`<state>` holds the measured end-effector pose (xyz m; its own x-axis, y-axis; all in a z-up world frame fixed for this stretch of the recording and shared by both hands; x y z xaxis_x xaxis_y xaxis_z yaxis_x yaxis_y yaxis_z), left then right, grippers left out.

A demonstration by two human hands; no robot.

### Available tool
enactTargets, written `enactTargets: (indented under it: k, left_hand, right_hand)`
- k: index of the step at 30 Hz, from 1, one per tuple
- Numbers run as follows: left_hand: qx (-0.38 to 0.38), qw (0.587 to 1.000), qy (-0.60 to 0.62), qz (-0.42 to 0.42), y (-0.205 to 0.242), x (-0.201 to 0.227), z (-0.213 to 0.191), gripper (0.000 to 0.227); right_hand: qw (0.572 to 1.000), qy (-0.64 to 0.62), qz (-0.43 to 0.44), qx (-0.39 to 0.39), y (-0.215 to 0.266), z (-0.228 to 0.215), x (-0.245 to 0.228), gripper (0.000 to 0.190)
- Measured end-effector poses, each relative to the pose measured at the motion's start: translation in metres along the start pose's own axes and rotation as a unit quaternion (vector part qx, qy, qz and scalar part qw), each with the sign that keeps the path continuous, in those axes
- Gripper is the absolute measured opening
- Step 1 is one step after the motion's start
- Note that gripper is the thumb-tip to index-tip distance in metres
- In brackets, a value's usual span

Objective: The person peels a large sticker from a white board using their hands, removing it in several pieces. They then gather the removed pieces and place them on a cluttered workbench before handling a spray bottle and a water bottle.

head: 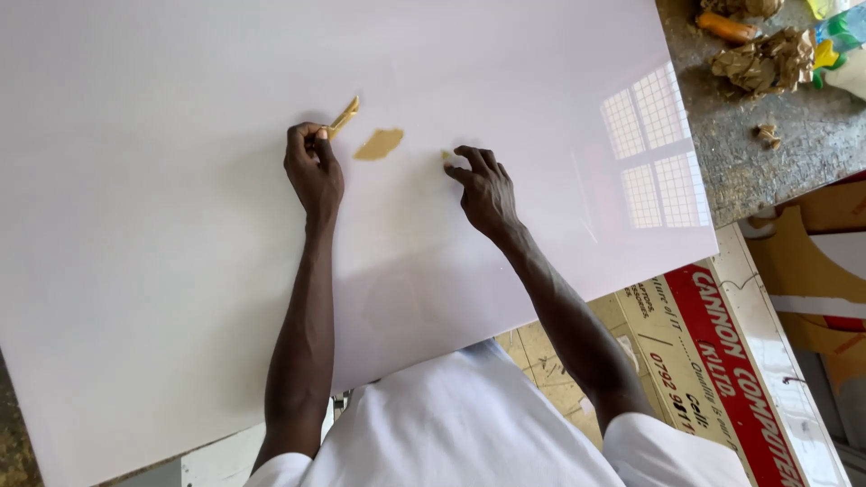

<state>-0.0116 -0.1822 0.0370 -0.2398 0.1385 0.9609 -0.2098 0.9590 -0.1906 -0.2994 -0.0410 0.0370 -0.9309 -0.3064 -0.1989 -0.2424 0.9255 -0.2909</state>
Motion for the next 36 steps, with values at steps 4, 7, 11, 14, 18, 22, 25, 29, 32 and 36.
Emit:
enactTargets:
  k: [4,7,11,14,18,22,25,29,32,36]
  left_hand:
    - [-0.008,0.999,-0.035,0.013,0.003,-0.007,-0.001,0.007]
    - [-0.011,1.0,-0.012,0.021,0.001,-0.005,0.002,0.008]
    - [-0.004,1.0,-0.018,0.001,0.006,-0.007,-0.003,0.007]
    - [0.003,1.0,-0.024,0.015,-0.001,-0.004,0.002,0.006]
    - [0.001,1.0,-0.024,0.005,0.0,-0.007,-0.004,0.007]
    - [0.004,1.0,-0.008,0.006,-0.003,-0.008,0.001,0.007]
    - [0.004,1.0,-0.021,0.007,0.001,-0.008,-0.005,0.006]
    - [0.01,1.0,-0.005,0.018,0.003,0.001,-0.001,0.006]
    - [0.013,1.0,-0.005,0.019,0.0,0.0,0.0,0.005]
    - [0.013,0.999,-0.023,0.026,-0.001,-0.009,0.007,0.008]
  right_hand:
    - [0.999,0.034,0.013,0.017,-0.015,-0.001,0.001,0.064]
    - [0.998,0.051,0.003,0.02,-0.005,-0.002,-0.008,0.068]
    - [1.0,0.02,0.0,0.01,-0.005,-0.008,-0.008,0.06]
    - [0.999,0.033,-0.003,0.028,-0.023,-0.007,-0.001,0.06]
    - [0.999,0.024,-0.025,0.01,-0.011,0.005,-0.001,0.064]
    - [0.999,0.025,-0.026,0.038,-0.026,0.003,0.009,0.042]
    - [0.999,0.023,-0.021,0.032,-0.026,0.002,0.001,0.051]
    - [0.997,0.036,-0.057,0.035,-0.011,-0.003,-0.003,0.049]
    - [0.997,0.038,-0.044,0.052,-0.012,-0.005,0.01,0.043]
    - [0.997,0.023,0.013,0.076,0.003,0.016,0.002,0.048]
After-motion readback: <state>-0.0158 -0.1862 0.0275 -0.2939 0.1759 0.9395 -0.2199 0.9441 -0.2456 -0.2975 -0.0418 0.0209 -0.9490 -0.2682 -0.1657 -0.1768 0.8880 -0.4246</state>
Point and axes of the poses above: each hand's wrist, its own y-axis away from the middle knuckle, its own z-axis out of the palm, x = y × z, the point moved 7 cm from there along -y, towards the middle knuckle, and after that the axes turned 15 degrees about -z, right-handed, at the moved point
